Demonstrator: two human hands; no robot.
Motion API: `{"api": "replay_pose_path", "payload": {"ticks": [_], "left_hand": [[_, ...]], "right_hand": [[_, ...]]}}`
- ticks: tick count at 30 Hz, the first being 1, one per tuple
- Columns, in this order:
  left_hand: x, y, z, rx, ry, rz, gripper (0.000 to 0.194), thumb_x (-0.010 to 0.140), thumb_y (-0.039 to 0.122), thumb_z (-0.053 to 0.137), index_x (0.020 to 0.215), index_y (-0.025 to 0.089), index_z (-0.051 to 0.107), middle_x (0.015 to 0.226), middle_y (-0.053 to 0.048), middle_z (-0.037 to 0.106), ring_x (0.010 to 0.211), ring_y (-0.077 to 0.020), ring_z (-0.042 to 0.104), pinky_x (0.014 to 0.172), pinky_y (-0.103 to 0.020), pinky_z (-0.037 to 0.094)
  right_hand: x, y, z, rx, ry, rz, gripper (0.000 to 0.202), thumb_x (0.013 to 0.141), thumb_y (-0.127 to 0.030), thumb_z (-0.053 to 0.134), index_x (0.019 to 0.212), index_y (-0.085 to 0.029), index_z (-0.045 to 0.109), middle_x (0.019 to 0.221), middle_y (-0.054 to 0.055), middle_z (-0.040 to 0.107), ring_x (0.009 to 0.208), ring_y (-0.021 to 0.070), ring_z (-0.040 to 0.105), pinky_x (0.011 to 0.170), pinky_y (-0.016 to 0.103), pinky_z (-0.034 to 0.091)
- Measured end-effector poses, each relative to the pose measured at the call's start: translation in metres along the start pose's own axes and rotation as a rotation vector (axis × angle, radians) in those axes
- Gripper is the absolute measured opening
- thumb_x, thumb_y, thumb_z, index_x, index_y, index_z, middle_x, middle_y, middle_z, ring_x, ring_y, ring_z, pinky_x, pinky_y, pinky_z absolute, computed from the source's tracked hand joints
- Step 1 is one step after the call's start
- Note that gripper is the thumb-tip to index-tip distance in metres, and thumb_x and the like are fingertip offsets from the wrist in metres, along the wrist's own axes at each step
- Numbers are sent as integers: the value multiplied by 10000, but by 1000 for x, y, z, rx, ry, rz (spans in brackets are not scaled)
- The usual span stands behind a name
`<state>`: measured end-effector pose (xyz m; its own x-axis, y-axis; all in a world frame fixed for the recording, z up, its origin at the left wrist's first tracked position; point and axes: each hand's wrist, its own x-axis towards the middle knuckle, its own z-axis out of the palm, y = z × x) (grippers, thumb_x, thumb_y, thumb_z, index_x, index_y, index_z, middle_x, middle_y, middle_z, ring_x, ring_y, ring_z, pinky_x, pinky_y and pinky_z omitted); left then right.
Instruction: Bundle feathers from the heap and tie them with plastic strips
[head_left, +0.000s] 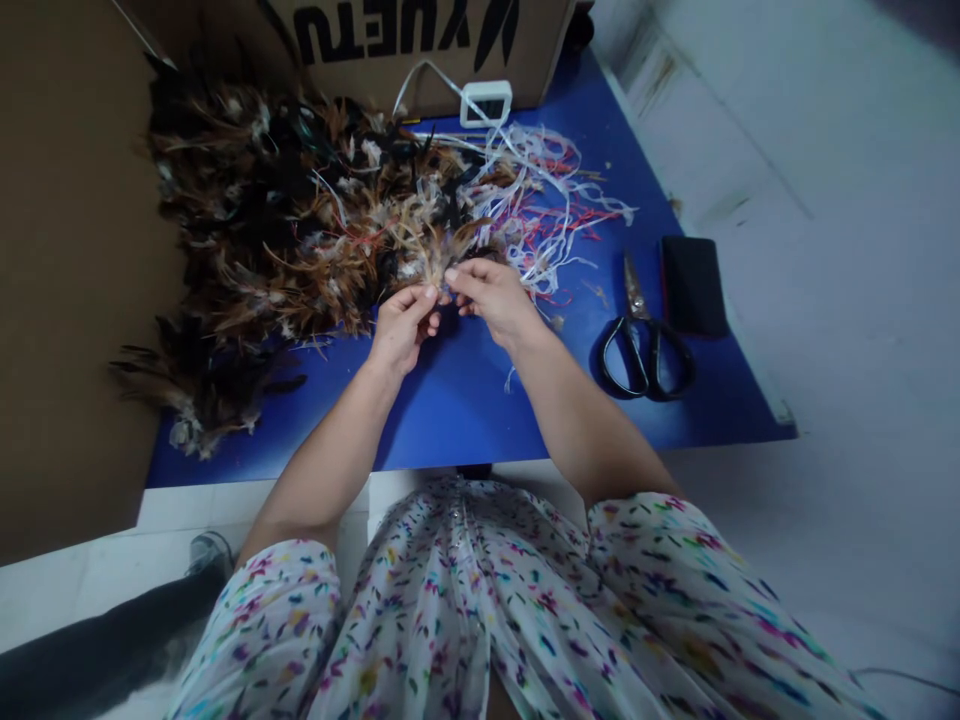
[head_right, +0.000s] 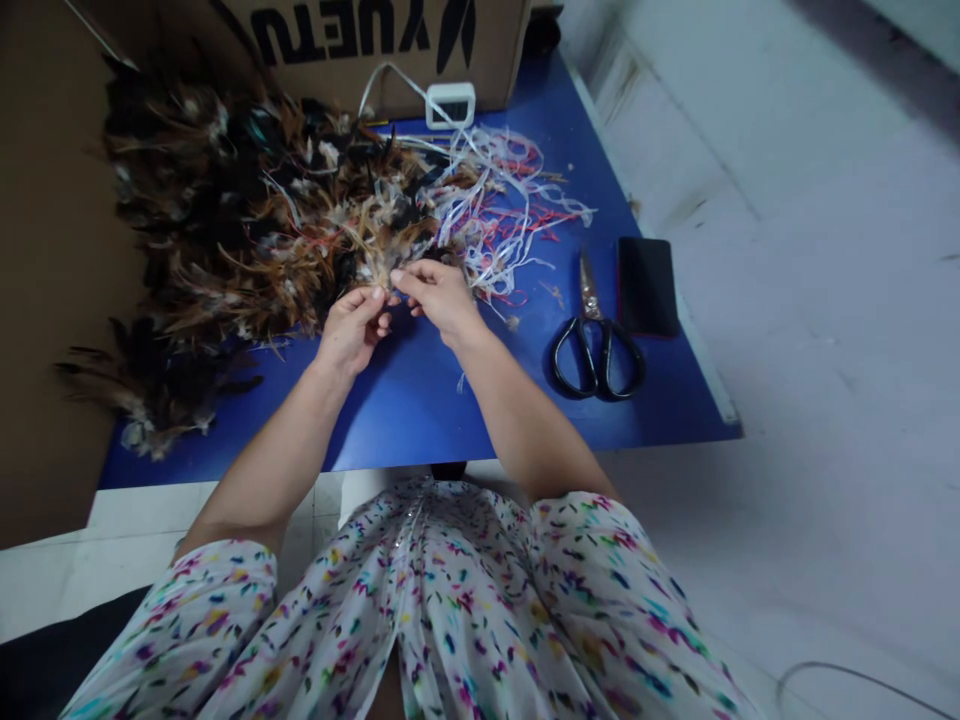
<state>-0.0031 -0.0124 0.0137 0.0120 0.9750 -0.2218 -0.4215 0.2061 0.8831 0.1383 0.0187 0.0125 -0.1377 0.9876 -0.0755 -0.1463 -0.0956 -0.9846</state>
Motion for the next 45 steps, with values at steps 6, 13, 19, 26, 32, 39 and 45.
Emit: {"api": "replay_pose_path", "payload": {"ticks": [6,13,19,26,32,39,45], "left_hand": [[-1,-1,0,-1,-44,4,172,841,174,732,700,143,640,696,23,669,456,-25,513,417,-157,378],[0,-1,0,-25,-27,-27,169,856,188,719,727,150,617,713,23,677,473,-21,513,429,-147,375],[-1,0,1,-30,-18,-36,181,827,211,754,727,152,615,729,21,682,480,-19,510,435,-149,372],[-1,0,0,-20,-4,-50,180,826,221,759,744,157,612,733,31,672,493,-16,513,451,-149,375],[-1,2,1,-44,-32,-79,181,893,191,679,737,154,596,649,35,634,464,-25,499,434,-151,358],[-1,2,-1,-38,-83,-95,196,894,232,696,740,155,601,572,58,566,443,-28,474,431,-152,350],[0,2,-2,-31,-139,-110,212,882,250,713,728,154,604,566,53,565,442,-34,472,434,-159,350]], "right_hand": [[-1,0,0,57,-100,0,321,646,-395,867,706,-182,633,642,-25,654,608,79,571,560,207,429],[-3,-4,0,122,-71,20,326,650,-379,850,703,-183,595,650,-16,655,632,97,595,577,221,439],[2,2,-1,89,-17,-9,332,699,-380,833,681,-194,558,633,-36,597,641,97,591,578,220,453],[3,1,1,17,11,-38,286,768,-357,785,722,-207,546,630,-39,594,623,98,609,573,220,479],[0,-11,-1,15,112,-105,253,795,-311,762,742,-215,535,633,-52,579,620,93,615,571,219,496],[0,-11,-3,26,139,-212,277,788,-388,779,808,-224,557,749,-21,632,714,127,647,650,276,542],[0,-10,0,-25,106,-218,302,760,-430,795,760,-215,582,719,-2,630,712,148,636,650,302,545]]}}
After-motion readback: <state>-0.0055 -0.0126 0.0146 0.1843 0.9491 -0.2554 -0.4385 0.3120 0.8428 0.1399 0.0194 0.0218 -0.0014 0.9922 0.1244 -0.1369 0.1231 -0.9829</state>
